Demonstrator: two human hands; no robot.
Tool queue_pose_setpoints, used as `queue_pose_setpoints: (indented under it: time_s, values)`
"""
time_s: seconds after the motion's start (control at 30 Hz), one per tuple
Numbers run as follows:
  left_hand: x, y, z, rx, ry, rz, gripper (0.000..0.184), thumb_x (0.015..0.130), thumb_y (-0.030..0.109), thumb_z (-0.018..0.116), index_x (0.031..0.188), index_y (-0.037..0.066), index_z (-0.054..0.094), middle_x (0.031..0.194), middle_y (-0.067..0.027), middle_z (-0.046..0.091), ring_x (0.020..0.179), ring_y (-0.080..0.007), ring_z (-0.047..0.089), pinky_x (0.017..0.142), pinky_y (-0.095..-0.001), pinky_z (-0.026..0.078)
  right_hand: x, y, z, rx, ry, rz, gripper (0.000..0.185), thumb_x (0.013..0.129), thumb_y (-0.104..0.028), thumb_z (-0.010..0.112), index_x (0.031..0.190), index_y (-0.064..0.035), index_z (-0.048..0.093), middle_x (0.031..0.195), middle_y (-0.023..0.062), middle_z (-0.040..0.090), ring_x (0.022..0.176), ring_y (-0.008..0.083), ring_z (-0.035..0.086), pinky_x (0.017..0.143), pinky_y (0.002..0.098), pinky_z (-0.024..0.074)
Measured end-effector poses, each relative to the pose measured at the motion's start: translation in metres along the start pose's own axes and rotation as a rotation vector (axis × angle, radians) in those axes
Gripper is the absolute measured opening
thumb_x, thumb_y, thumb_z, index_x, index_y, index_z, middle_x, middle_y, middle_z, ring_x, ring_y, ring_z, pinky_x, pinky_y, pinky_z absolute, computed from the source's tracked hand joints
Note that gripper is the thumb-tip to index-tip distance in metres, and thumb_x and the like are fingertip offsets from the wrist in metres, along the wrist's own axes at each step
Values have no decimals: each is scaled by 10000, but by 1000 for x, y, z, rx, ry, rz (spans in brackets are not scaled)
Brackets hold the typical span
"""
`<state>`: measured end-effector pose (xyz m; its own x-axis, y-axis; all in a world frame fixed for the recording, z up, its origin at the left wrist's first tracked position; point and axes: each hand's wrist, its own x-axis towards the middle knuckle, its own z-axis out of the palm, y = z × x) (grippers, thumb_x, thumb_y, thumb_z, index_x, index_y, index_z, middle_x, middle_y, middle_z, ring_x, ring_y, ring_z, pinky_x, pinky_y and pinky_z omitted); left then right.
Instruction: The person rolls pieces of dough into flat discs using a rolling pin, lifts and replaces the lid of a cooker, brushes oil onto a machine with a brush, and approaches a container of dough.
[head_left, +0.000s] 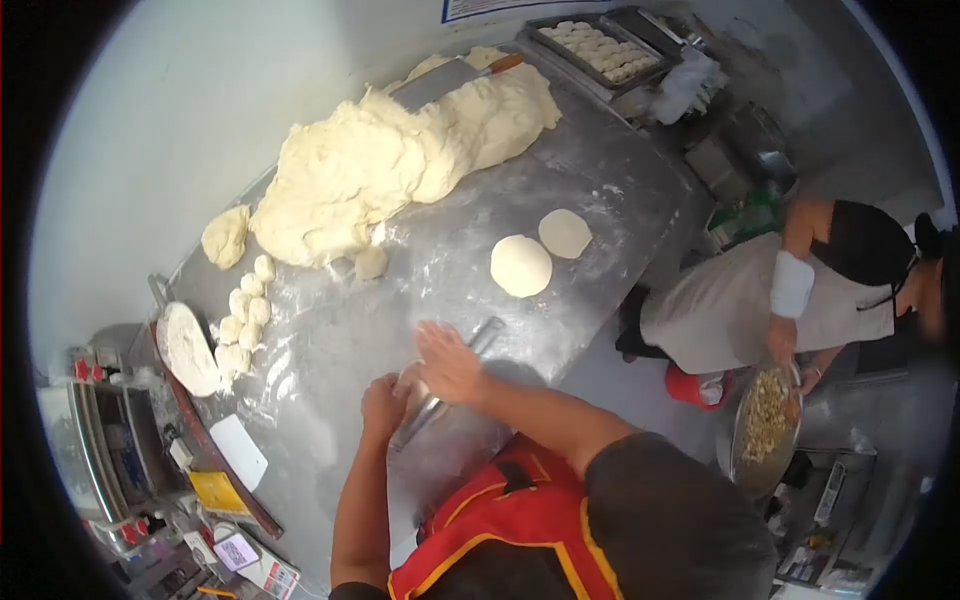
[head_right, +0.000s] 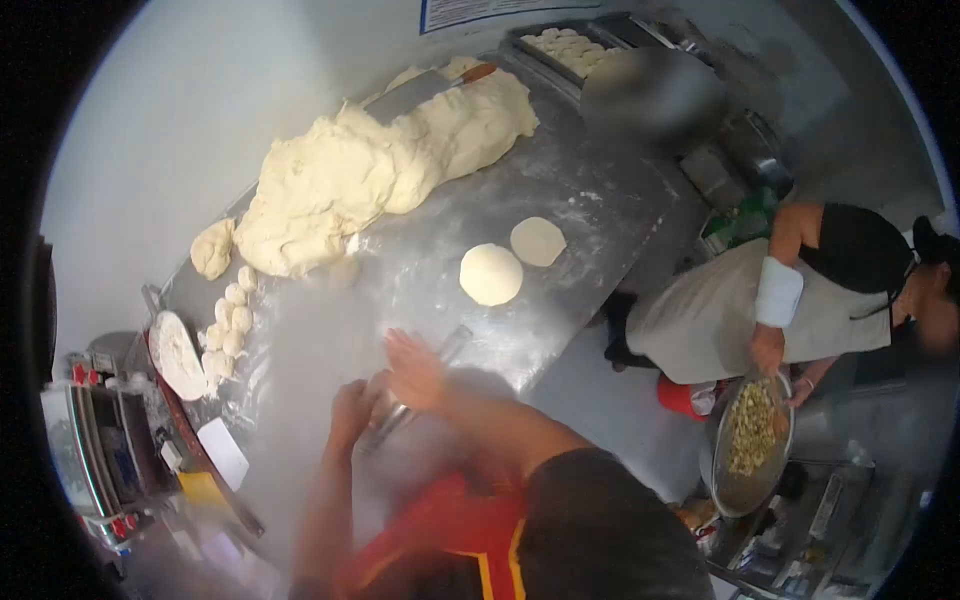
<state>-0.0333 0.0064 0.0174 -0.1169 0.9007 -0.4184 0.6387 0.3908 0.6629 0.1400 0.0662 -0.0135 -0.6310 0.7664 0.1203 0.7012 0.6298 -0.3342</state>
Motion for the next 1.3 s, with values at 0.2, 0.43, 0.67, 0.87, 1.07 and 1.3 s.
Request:
queue_pose_setpoints:
  time_s: [0.2,0.43,0.67,0.87,1.07,1.3]
  values:
    - [7,10,3,163,109,31,299,857,314,607,954,49,709,901,-188,689,871,-376,660,761,-456,507,31,-12,-3,107,-25,7,591,939,-356,483,1336,79,436,1426,242,409,1359,349,344,1141,476,225]
    - [-26,-34,4,55,96,17,354,909,333,526,929,9,667,911,-253,662,881,-433,624,779,-508,478,-45,-5,-34,43,27,-113,556,929,-342,520,1283,85,480,1377,252,450,1300,354,417,1108,488,281]
    - [17,-3,-5,281,37,13,344,882,395,558,971,99,710,956,-184,684,917,-374,646,807,-477,492,47,-31,-24,277,-132,189,456,933,-270,523,1265,42,528,1332,200,522,1277,335,439,1098,488,286]
    - [-22,-78,23,-8,240,39,275,868,334,601,952,87,688,953,-160,686,950,-361,637,806,-469,495,-58,-3,-27,12,-11,-212,579,878,-311,585,1310,59,478,1333,235,507,1303,350,432,1098,505,297]
    - [-12,-4,-22,196,14,45,258,876,291,591,1011,96,692,960,-168,685,937,-357,637,815,-475,494,72,-25,3,-3,24,-88,562,888,-281,549,1324,62,459,1348,209,496,1284,338,433,1103,496,287]
    - [-43,-48,-2,-109,283,-74,231,869,277,588,921,77,692,903,-174,685,872,-354,653,761,-488,501,-77,0,-38,39,-116,-251,524,893,-252,550,1315,46,465,1373,237,460,1319,358,403,1113,530,245]
